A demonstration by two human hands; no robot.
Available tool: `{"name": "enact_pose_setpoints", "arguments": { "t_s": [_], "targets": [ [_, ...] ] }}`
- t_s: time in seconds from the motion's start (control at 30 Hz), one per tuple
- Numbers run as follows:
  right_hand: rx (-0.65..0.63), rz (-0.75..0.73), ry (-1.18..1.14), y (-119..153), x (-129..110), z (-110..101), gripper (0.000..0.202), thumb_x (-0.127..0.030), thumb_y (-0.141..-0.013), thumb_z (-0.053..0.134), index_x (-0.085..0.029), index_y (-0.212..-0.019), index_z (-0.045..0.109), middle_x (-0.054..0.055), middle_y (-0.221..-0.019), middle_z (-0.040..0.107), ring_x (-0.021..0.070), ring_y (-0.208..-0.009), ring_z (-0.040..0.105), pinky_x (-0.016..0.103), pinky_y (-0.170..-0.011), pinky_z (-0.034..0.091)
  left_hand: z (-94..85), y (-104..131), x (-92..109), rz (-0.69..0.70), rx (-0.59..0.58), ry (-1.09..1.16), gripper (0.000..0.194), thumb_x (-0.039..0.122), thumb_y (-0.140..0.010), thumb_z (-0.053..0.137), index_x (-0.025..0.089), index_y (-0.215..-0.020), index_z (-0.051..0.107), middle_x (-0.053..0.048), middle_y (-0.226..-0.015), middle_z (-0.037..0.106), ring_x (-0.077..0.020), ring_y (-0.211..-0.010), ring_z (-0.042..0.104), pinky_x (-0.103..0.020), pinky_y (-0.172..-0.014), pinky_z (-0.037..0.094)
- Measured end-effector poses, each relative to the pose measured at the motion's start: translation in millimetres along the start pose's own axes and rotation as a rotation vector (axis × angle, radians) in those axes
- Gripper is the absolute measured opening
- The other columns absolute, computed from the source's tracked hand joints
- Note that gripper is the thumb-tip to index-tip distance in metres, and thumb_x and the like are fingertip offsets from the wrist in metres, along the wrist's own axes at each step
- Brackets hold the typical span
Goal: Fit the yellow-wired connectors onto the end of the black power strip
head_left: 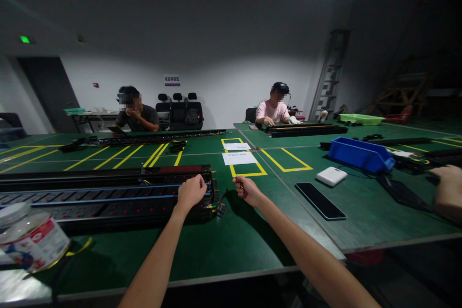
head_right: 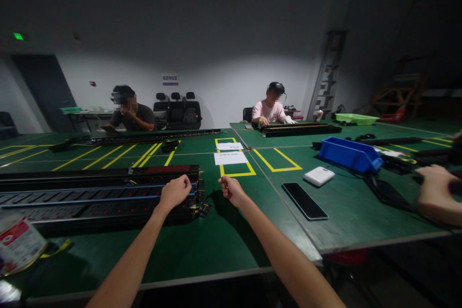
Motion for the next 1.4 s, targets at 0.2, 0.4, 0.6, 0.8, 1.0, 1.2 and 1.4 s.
{"name": "enact_pose_setpoints", "arguments": {
  "t_s": [0.2, 0.4, 0.6, 0.8, 1.0, 1.2, 1.4],
  "targets": [
    [0.006, 0.005, 0.007, 0.9, -0.7, 0.8, 0.012, -0.028, -0.085, 0.059, -0.017, -0.079, 0.057, -0.010, -0.052, 0.037, 0.0040, -0.040, 0.025, 0.018, -0.039, 0.016, 0.1, 0.2, 0.0, -0.012, -0.010, 0.001, 0.019, 0.033, -0.094, 0.047, 0.025, -0.094, 0.064, -0.008, -0.093, 0.075, -0.0277, -0.090, 0.071, -0.034, -0.075, 0.049],
    [0.029, 0.006, -0.002, 1.5, -1.5, 0.2, 0.011, -0.025, -0.086, 0.055, -0.016, -0.078, 0.057, -0.010, -0.051, 0.037, 0.0040, -0.039, 0.026, 0.017, -0.038, 0.016, 1.0, -0.3, -0.5, -0.011, -0.003, -0.021, 0.020, 0.033, -0.093, 0.046, 0.026, -0.096, 0.064, -0.007, -0.094, 0.075, -0.0274, -0.090, 0.071, -0.033, -0.076, 0.049],
    [0.009, 0.007, -0.004, -0.1, 0.0, -0.5, 0.010, -0.025, -0.084, 0.058, -0.017, -0.079, 0.057, -0.010, -0.051, 0.037, 0.0042, -0.040, 0.026, 0.017, -0.038, 0.017, 1.5, -1.1, -0.9, -0.006, -0.004, -0.009, 0.019, 0.033, -0.092, 0.046, 0.026, -0.094, 0.064, -0.007, -0.093, 0.075, -0.0272, -0.089, 0.071, -0.034, -0.076, 0.049],
    [0.001, 0.004, -0.001, 0.0, -0.2, 0.1, 0.010, -0.025, -0.085, 0.057, -0.017, -0.078, 0.056, -0.010, -0.051, 0.037, 0.0044, -0.040, 0.025, 0.018, -0.038, 0.016, 1.9, -1.2, -1.2, 0.002, -0.001, 0.000, 0.020, 0.034, -0.093, 0.046, 0.026, -0.093, 0.064, -0.007, -0.092, 0.075, -0.0274, -0.088, 0.070, -0.034, -0.075, 0.049],
    [-0.012, -0.011, 0.000, -1.9, 0.6, -1.3, 0.011, -0.027, -0.084, 0.059, -0.017, -0.079, 0.057, -0.009, -0.052, 0.039, 0.0047, -0.041, 0.026, 0.018, -0.038, 0.017, 1.7, -1.3, -0.6, 0.012, 0.003, 0.005, 0.020, 0.034, -0.093, 0.046, 0.026, -0.094, 0.063, -0.007, -0.092, 0.075, -0.0276, -0.088, 0.071, -0.034, -0.074, 0.049],
    [0.005, 0.002, 0.004, 0.3, -0.9, 0.3, 0.011, -0.025, -0.085, 0.057, -0.017, -0.079, 0.057, -0.010, -0.051, 0.037, 0.0042, -0.040, 0.025, 0.017, -0.038, 0.016, 1.1, -1.1, -0.1, 0.000, 0.004, -0.017, 0.019, 0.033, -0.093, 0.047, 0.026, -0.094, 0.064, -0.006, -0.093, 0.075, -0.0275, -0.089, 0.071, -0.033, -0.075, 0.049],
    [0.015, 0.005, 0.010, 1.0, -1.2, 0.6, 0.012, -0.027, -0.085, 0.058, -0.017, -0.078, 0.056, -0.010, -0.051, 0.036, 0.0043, -0.040, 0.024, 0.017, -0.038, 0.016, 1.0, -0.4, -0.2, -0.021, -0.009, -0.020, 0.020, 0.033, -0.094, 0.047, 0.026, -0.096, 0.065, -0.007, -0.094, 0.076, -0.0262, -0.091, 0.071, -0.032, -0.077, 0.049]
  ]
}}
Point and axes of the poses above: each hand's wrist, its own y-axis away from the middle knuckle, its own z-axis out of the palm, x = y × z, the point moved 8 cm from there along -y, towards the middle knuckle
